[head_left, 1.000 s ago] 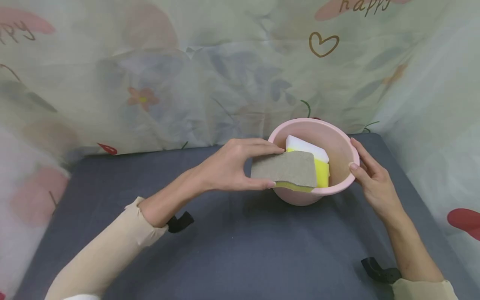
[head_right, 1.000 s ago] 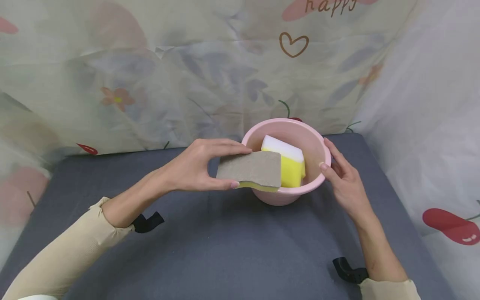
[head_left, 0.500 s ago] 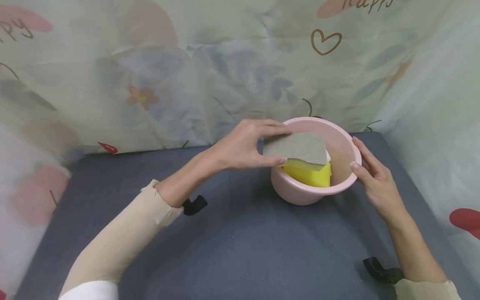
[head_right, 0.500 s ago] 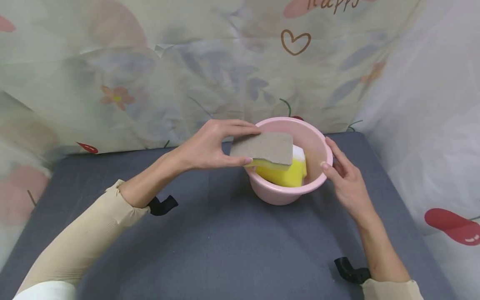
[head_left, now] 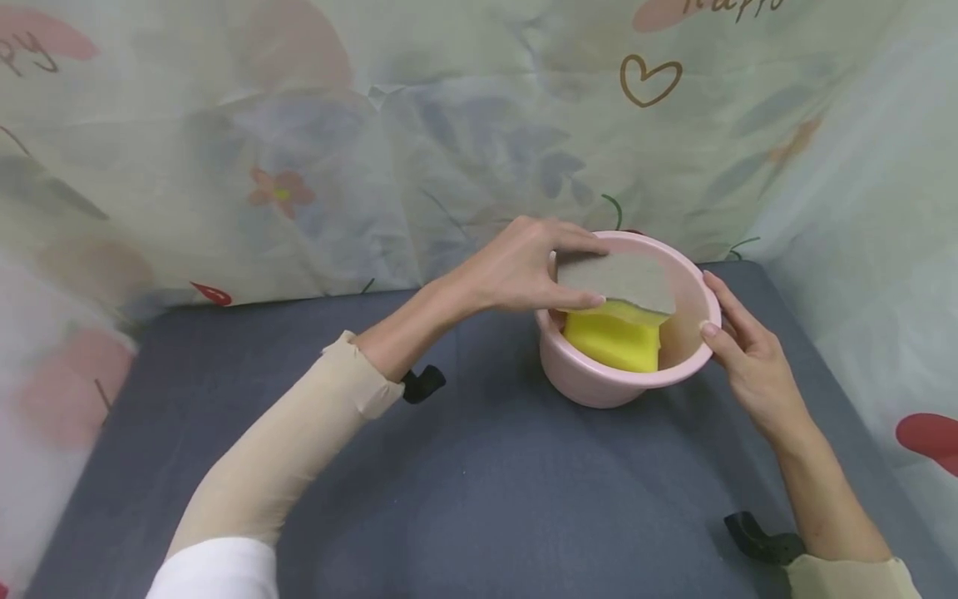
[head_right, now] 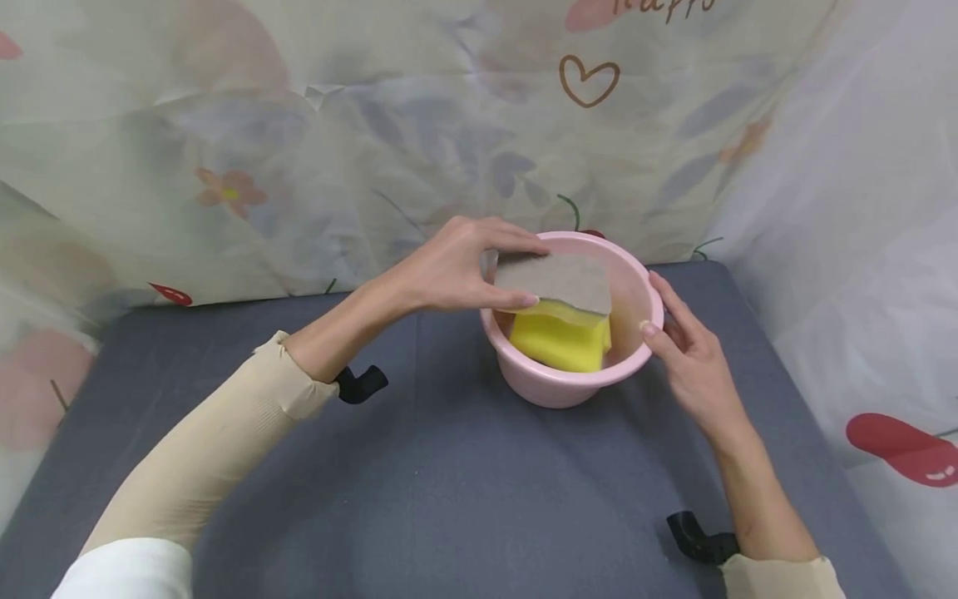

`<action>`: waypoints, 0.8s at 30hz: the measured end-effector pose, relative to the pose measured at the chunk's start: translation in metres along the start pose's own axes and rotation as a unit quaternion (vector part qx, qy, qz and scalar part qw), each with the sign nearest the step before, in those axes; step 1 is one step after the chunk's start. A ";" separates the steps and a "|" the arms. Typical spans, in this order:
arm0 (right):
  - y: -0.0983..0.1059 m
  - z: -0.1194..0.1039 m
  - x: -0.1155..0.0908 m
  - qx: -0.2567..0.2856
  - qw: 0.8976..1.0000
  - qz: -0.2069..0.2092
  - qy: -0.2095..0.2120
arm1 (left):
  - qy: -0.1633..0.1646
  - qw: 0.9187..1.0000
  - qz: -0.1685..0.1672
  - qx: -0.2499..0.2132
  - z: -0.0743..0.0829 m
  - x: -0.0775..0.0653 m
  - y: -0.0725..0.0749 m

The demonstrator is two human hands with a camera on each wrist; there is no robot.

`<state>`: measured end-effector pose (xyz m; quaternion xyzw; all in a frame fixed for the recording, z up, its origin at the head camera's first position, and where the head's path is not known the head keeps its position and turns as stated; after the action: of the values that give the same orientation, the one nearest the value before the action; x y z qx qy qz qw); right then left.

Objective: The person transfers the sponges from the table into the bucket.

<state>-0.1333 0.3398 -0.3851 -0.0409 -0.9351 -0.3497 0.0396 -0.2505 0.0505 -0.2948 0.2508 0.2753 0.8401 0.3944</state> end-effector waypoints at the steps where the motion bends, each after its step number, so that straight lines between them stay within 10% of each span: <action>1: 0.000 0.000 0.000 -0.002 1.000 -0.001 -0.002 | 0.006 1.000 -0.004 0.001 0.000 0.002 0.000; 24: 0.002 -0.002 0.000 0.004 1.000 -0.001 -0.011 | -0.013 1.000 -0.018 -0.001 -0.015 0.035 -0.017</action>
<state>-0.1330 0.3397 -0.3824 -0.0439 -0.9370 -0.3454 0.0294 -0.2708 0.0839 -0.3092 0.2561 0.2741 0.8297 0.4134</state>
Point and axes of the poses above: each hand's wrist, its own x-axis towards the middle knuckle, its own y-axis out of the back of the hand, z = x × y, the point moved 1 cm from there along x, towards the middle knuckle, and after that the axes turned 14 degrees about -x, right-handed, at the moved point
